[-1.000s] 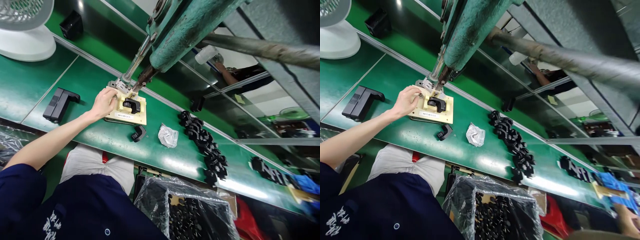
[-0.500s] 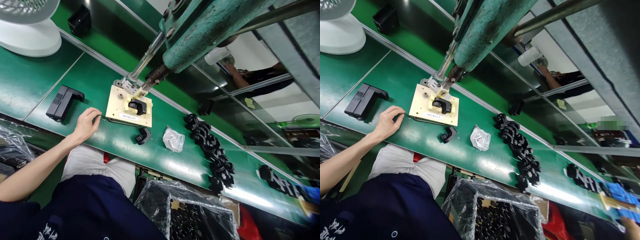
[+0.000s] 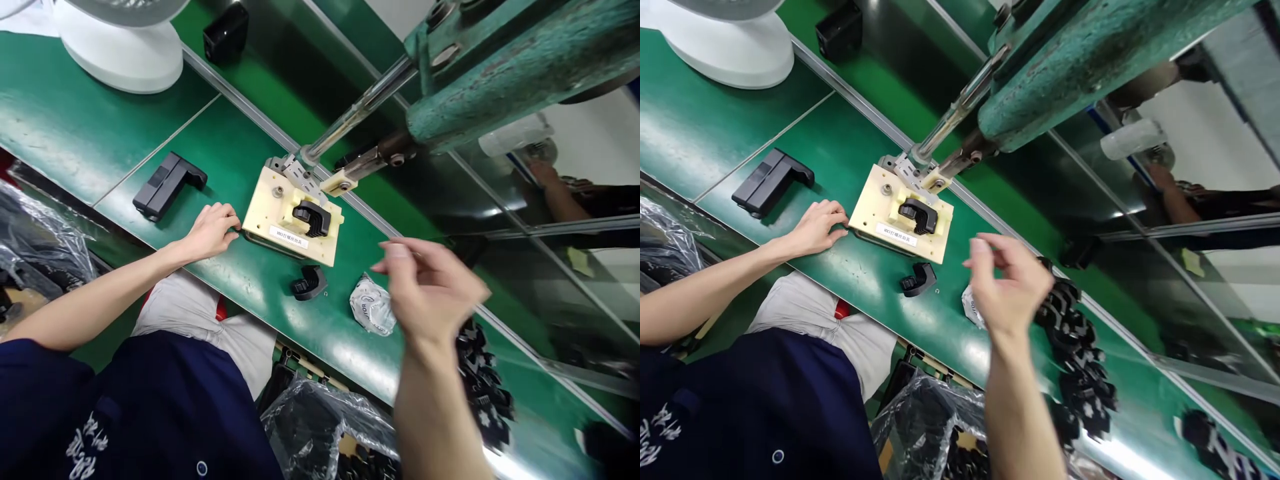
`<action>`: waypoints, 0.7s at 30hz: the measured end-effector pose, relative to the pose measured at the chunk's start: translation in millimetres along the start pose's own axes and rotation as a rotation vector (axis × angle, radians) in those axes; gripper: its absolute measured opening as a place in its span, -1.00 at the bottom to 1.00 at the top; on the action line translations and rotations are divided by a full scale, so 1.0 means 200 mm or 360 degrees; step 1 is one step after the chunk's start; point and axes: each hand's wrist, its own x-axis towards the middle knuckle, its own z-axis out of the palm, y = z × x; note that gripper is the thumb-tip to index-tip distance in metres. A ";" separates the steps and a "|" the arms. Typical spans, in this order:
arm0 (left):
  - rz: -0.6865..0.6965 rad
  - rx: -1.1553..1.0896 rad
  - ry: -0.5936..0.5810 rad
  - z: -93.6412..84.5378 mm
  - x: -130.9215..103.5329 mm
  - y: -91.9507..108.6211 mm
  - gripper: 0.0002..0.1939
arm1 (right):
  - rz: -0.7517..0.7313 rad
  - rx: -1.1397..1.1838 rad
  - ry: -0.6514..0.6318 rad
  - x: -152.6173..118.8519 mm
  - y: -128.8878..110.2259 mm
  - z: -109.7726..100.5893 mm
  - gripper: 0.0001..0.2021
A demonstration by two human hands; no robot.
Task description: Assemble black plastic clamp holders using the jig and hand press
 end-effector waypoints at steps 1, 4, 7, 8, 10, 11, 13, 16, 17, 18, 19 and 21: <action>0.0001 0.0033 -0.0015 0.00 0.01 0.01 -0.92 | 0.0031 0.0056 -0.0011 -0.03 0.00 0.06 -0.82; 0.0057 0.0198 -0.0014 0.00 0.01 0.03 -0.85 | 0.0148 0.0246 -0.0031 -0.14 -0.02 0.23 -0.84; 0.0129 0.0368 0.0053 0.01 -0.01 0.04 -0.80 | 0.0161 0.0283 0.0057 -0.26 -0.04 0.34 -0.84; 0.0151 0.0406 0.0085 0.01 -0.02 0.04 -0.80 | 0.0141 0.0258 0.0099 -0.30 -0.05 0.35 -0.85; 0.0197 0.0446 0.0165 0.02 -0.05 0.04 -0.79 | 0.0064 0.0163 0.0215 -0.39 -0.06 0.35 -0.87; 0.0227 0.0441 0.0207 0.02 -0.07 0.03 -0.80 | 0.0019 0.0102 0.0284 -0.45 -0.06 0.34 -0.88; 0.0296 0.0376 0.0283 0.00 -0.13 0.03 -0.80 | -0.0047 -0.0025 0.0413 -0.58 -0.06 0.34 -0.90; 0.0352 0.0198 0.0356 -0.04 -0.25 0.05 -0.82 | -0.0017 -0.0220 0.0442 -0.80 -0.09 0.40 -0.85; 0.0355 0.0145 0.0370 -0.06 -0.30 0.07 -0.83 | 0.0029 -0.0290 0.0396 -0.86 -0.11 0.44 -0.83; 0.0353 0.0109 0.0380 -0.08 -0.35 0.09 -0.84 | 0.0060 -0.0352 0.0323 -0.92 -0.14 0.49 -0.80; 0.0347 0.0090 0.0388 -0.10 -0.39 0.11 -0.85 | 0.0039 -0.0379 0.0234 -0.97 -0.17 0.55 -0.76; 0.0320 0.0103 0.0400 -0.14 -0.48 0.15 -0.87 | -0.0185 -0.0262 0.0081 -0.99 -0.22 0.64 -0.72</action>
